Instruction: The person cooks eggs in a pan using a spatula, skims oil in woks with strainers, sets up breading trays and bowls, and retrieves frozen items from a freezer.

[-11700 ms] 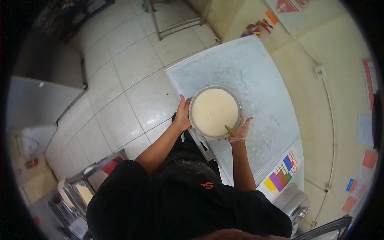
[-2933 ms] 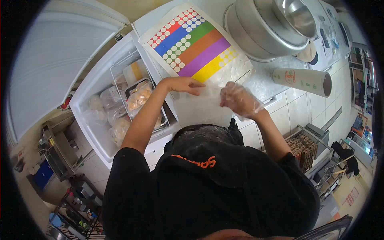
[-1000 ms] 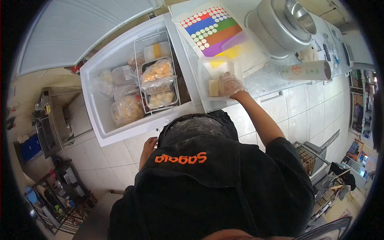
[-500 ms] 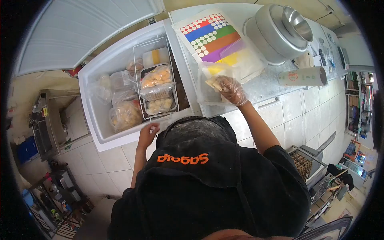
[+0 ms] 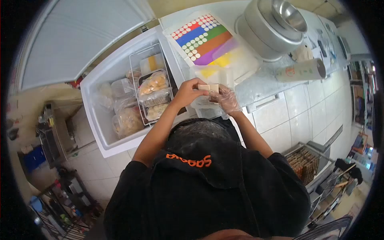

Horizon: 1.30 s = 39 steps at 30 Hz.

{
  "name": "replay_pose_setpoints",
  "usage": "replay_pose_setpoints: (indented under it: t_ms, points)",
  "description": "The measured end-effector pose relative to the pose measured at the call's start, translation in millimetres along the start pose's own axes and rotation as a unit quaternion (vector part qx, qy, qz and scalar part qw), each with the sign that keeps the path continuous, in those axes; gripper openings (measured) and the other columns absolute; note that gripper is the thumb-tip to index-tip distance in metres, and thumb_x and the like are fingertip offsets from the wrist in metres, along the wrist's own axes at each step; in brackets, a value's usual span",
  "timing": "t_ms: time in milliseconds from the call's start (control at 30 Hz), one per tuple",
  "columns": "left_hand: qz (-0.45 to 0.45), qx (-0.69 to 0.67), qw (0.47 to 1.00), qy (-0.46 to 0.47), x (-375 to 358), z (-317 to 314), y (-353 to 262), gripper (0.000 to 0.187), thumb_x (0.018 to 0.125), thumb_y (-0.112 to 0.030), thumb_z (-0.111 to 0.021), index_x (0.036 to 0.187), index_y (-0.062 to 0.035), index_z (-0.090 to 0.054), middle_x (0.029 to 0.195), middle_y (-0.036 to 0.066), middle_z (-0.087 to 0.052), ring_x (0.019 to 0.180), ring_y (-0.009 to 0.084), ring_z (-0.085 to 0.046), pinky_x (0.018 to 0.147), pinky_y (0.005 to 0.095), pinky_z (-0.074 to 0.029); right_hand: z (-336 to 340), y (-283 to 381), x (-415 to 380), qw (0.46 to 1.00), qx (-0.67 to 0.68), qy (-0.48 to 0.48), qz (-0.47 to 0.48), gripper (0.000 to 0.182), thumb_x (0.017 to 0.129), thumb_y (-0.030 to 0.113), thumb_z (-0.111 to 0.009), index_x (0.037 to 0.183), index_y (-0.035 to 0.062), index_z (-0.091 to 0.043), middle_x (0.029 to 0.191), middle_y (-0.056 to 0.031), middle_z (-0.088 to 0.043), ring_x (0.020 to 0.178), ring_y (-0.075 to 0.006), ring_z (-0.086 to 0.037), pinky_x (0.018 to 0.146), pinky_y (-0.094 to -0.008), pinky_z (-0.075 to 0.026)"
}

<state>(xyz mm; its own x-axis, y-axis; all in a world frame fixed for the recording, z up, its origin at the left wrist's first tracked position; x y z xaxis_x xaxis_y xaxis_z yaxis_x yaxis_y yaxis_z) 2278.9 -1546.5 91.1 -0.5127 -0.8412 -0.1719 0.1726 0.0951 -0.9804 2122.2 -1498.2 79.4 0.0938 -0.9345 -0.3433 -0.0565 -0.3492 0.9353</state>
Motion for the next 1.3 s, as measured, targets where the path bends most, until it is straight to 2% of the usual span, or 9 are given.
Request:
replay_pose_setpoints:
  t_ms: [367,433,567,833,933,1000,1100,1133,1300]
  points:
    - [0.057,0.038,0.997,-0.023,20,-17,47,0.022,0.082,-0.006,-0.071,0.101,0.0027,-0.063,0.089,0.006,-0.068,0.079,0.009,-0.061,0.071,0.0229,-0.049,27,-34,19,0.995,0.065,-0.009,-0.08,0.016,0.09,0.016,-0.061,0.1,0.0041,-0.065,0.08,0.0011,-0.063,0.067,-0.0064,-0.055,0.06,-0.0236,-0.047]
    - [0.069,-0.102,0.992,-0.012,14,-23,37,0.023,0.082,-0.005,-0.07,0.103,0.0032,-0.062,0.091,0.007,-0.068,0.08,0.0093,-0.062,0.072,0.0226,-0.05,30,-41,23,0.988,0.122,-0.019,-0.095,0.015,0.089,0.016,-0.061,0.099,0.0048,-0.065,0.079,0.0019,-0.062,0.066,-0.0065,-0.055,0.062,-0.0236,-0.048]
    - [0.064,-0.147,0.987,-0.015,11,-20,31,0.021,0.081,-0.003,-0.07,0.1,0.0026,-0.062,0.095,0.008,-0.068,0.081,0.0107,-0.063,0.074,0.0232,-0.051,38,-25,21,0.997,-0.049,-0.044,-0.05,0.021,0.087,0.017,-0.064,0.105,0.0046,-0.062,0.083,-0.0001,-0.063,0.069,-0.0074,-0.058,0.062,-0.0242,-0.049]
    - [-0.166,0.214,0.962,-0.038,-1,-11,15,0.028,0.075,-0.003,-0.072,0.101,-0.0053,-0.062,0.106,0.01,-0.064,0.109,0.0276,-0.06,0.092,0.0351,-0.048,40,-1,13,0.992,0.094,-0.046,-0.073,0.026,0.084,0.008,-0.065,0.108,-0.0005,-0.057,0.086,-0.0052,-0.065,0.08,-0.0121,-0.064,0.069,-0.0296,-0.052]
    - [-0.198,0.38,0.903,-0.013,-17,-23,-1,0.032,0.073,-0.007,-0.073,0.104,-0.0085,-0.064,0.119,0.011,-0.058,0.118,0.0305,-0.053,0.096,0.0393,-0.044,39,7,17,0.991,-0.126,-0.007,0.053,0.025,0.082,0.014,-0.067,0.1,-0.0014,-0.058,0.084,-0.0114,-0.065,0.079,-0.0187,-0.066,0.066,-0.0341,-0.053]
    - [-0.186,0.362,0.913,-0.032,-30,-20,-12,0.031,0.075,-0.009,-0.072,0.104,-0.0089,-0.064,0.122,0.011,-0.056,0.118,0.03,-0.052,0.097,0.0397,-0.043,30,28,10,0.854,-0.513,-0.021,0.087,0.023,0.084,0.018,-0.061,0.093,-0.0019,-0.058,0.084,-0.0181,-0.065,0.078,-0.0276,-0.066,0.068,-0.0396,-0.052]
    - [-0.126,0.286,0.948,-0.054,-61,0,-22,0.028,0.078,-0.011,-0.071,0.106,-0.0087,-0.065,0.122,0.01,-0.056,0.114,0.0287,-0.054,0.096,0.039,-0.043,20,-29,12,0.705,-0.68,0.042,0.197,0.032,0.089,0.021,-0.051,0.106,-0.0061,-0.055,0.086,-0.0242,-0.062,0.076,-0.0383,-0.063,0.071,-0.0466,-0.051]
    - [-0.083,0.222,0.97,-0.051,-75,11,-20,0.027,0.08,-0.011,-0.07,0.106,-0.0083,-0.065,0.118,0.009,-0.057,0.109,0.0278,-0.056,0.094,0.0381,-0.045,16,-29,15,0.778,-0.611,0.034,0.146,0.033,0.088,0.02,-0.049,0.105,-0.0069,-0.055,0.082,-0.023,-0.063,0.078,-0.0418,-0.063,0.076,-0.0498,-0.05]
    - [0.019,0.162,0.979,-0.121,-157,52,22,0.022,0.084,-0.012,-0.066,0.106,-0.0074,-0.065,0.106,0.007,-0.061,0.097,0.0187,-0.061,0.08,0.0309,-0.051,1,-38,23,0.792,-0.608,0.0,0.05,0.037,0.085,0.02,-0.052,0.112,-0.0058,-0.051,0.09,-0.0263,-0.062,0.085,-0.0431,-0.062,0.082,-0.0497,-0.05]
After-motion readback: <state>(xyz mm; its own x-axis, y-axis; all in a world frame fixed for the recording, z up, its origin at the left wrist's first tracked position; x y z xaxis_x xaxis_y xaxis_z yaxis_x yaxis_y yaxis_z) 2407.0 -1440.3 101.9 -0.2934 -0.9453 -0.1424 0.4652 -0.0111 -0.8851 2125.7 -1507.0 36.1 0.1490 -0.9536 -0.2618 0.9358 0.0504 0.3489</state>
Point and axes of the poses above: each hand's wrist, its own x-axis towards the middle knuckle, its own z-axis out of the back of the hand, y = z × x, the point moved 5 cm from there along x, towards the middle knuckle
